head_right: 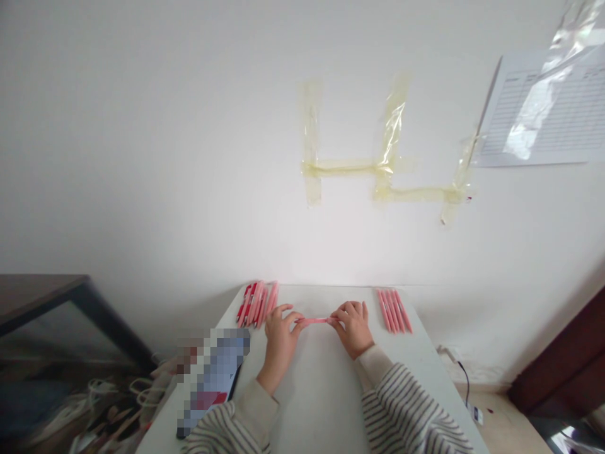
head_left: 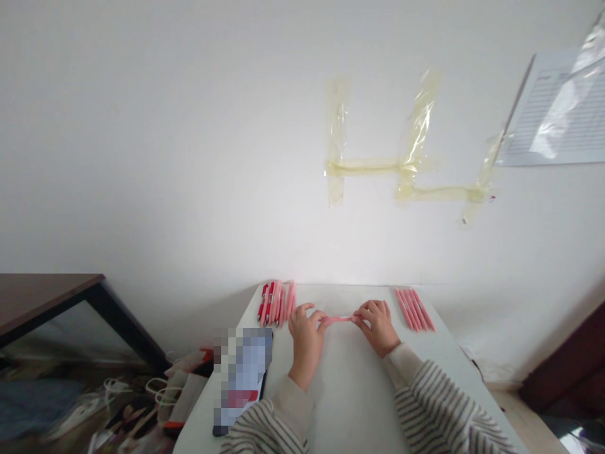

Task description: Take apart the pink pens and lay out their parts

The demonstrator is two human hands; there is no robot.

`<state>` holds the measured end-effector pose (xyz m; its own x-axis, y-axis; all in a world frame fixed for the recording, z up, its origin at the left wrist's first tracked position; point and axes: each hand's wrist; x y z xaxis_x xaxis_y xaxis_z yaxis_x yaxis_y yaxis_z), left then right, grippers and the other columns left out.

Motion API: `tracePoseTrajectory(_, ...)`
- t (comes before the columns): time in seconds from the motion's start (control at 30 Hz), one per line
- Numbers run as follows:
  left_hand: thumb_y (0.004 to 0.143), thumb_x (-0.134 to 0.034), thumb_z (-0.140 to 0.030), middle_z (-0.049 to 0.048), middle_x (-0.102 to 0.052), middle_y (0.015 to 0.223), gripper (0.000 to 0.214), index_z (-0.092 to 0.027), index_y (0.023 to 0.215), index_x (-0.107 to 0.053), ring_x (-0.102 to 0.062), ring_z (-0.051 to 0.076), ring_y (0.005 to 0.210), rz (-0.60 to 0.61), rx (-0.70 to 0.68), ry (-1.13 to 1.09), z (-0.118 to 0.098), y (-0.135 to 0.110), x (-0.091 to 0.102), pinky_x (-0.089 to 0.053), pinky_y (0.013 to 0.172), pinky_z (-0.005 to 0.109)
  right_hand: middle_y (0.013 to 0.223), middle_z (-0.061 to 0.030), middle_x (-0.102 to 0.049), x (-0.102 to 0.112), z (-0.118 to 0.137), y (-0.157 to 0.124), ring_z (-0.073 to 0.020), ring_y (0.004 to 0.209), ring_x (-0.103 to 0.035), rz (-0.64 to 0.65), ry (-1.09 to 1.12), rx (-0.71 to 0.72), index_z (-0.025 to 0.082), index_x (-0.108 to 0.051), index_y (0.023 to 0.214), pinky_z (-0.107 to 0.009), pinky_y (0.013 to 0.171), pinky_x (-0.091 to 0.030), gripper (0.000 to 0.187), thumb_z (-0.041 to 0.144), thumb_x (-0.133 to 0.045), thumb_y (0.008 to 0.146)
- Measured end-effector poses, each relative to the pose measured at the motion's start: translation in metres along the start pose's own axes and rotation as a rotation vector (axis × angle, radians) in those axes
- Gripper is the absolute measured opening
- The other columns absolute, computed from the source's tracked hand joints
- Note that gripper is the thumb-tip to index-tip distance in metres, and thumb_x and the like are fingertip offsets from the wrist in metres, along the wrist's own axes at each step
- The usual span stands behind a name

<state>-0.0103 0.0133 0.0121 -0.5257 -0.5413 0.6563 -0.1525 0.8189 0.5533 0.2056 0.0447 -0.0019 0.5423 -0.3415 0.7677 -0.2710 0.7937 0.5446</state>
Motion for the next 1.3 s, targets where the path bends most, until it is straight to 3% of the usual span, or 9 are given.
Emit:
tracePoseTrajectory(0.2, 0.087, -0.067, -0.032, 0.0071, -0.063, 0.119, 0.013, -0.027, 0.082, -0.078, -0.051, 0.028, 0.117, -0.004, -0.006, 0.038, 0.0028, -0.0010, -0.0036, -0.043, 0.104, 0.051, 0.105, -0.0054, -0.069, 0.0002, -0.0024, -0.0007, -0.0277, 0.110, -0.056, 0.008, -0.012, 0.019, 0.035, -0.067, 0.123, -0.062, 0.113, -0.028, 0.033, 0.049, -0.060, 0.094)
tracePoseTrajectory(0.63, 0.085, -0.070, -0.029, 0.0078, -0.059, 0.117, 0.010, -0.024, 0.080, -0.076, -0.053, 0.027, 0.117, -0.036, -0.010, -0.030, 0.0024, -0.0034, -0.0045, -0.045, 0.103, 0.051, 0.100, -0.0038, -0.069, -0.0029, 0.0010, -0.0014, -0.0269, 0.109, -0.055, 0.031, 0.005, -0.030, 0.036, -0.073, 0.108, -0.063, 0.114, -0.025, 0.018, 0.039, -0.061, 0.095)
tracePoseTrajectory(0.87, 0.079, -0.075, -0.022, 0.0069, -0.058, 0.118, 0.002, -0.024, 0.079, -0.076, -0.053, 0.027, 0.118, -0.047, -0.044, -0.066, 0.0047, -0.0021, -0.0077, -0.045, 0.105, 0.052, 0.092, -0.0036, -0.068, -0.0046, 0.0032, -0.0014, -0.0262, 0.103, -0.057, -0.002, -0.009, -0.036, 0.033, -0.075, 0.091, -0.062, 0.112, -0.029, 0.030, 0.052, -0.053, 0.098)
tracePoseTrajectory(0.93, 0.078, -0.075, -0.023, 0.0073, -0.058, 0.119, 0.002, -0.024, 0.079, -0.076, -0.053, 0.028, 0.118, -0.046, -0.037, -0.052, 0.0038, -0.0021, -0.0075, -0.045, 0.105, 0.053, 0.094, -0.0037, -0.069, -0.0037, 0.0025, -0.0011, -0.0265, 0.104, -0.057, 0.003, -0.012, -0.040, 0.034, -0.074, 0.095, -0.062, 0.112, -0.029, 0.029, 0.052, -0.051, 0.098)
tracePoseTrajectory(1.1, 0.083, -0.071, -0.028, 0.0084, -0.058, 0.120, 0.007, -0.024, 0.081, -0.076, -0.053, 0.028, 0.118, -0.067, -0.033, 0.005, -0.0001, -0.0030, -0.0049, -0.045, 0.104, 0.052, 0.102, -0.0043, -0.070, -0.0021, -0.0011, -0.0004, -0.0271, 0.106, -0.059, -0.002, -0.036, -0.024, 0.036, -0.064, 0.125, -0.063, 0.112, -0.031, 0.035, 0.049, -0.058, 0.094)
tracePoseTrajectory(1.3, 0.086, -0.069, -0.032, 0.0090, -0.059, 0.119, 0.012, -0.023, 0.080, -0.074, -0.052, 0.028, 0.118, -0.072, -0.061, 0.014, -0.0007, -0.0039, -0.0045, -0.045, 0.103, 0.051, 0.102, -0.0027, -0.071, -0.0008, -0.0008, 0.0001, -0.0262, 0.109, -0.058, 0.037, 0.016, -0.052, 0.034, -0.069, 0.104, -0.067, 0.115, -0.022, 0.019, 0.044, -0.054, 0.097)
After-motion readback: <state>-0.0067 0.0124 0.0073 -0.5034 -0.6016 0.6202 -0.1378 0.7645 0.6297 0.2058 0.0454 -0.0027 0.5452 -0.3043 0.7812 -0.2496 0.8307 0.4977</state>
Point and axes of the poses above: each hand's wrist, its own y-axis towards the middle knuckle, its own x-axis out of the back of the hand, z = x × y
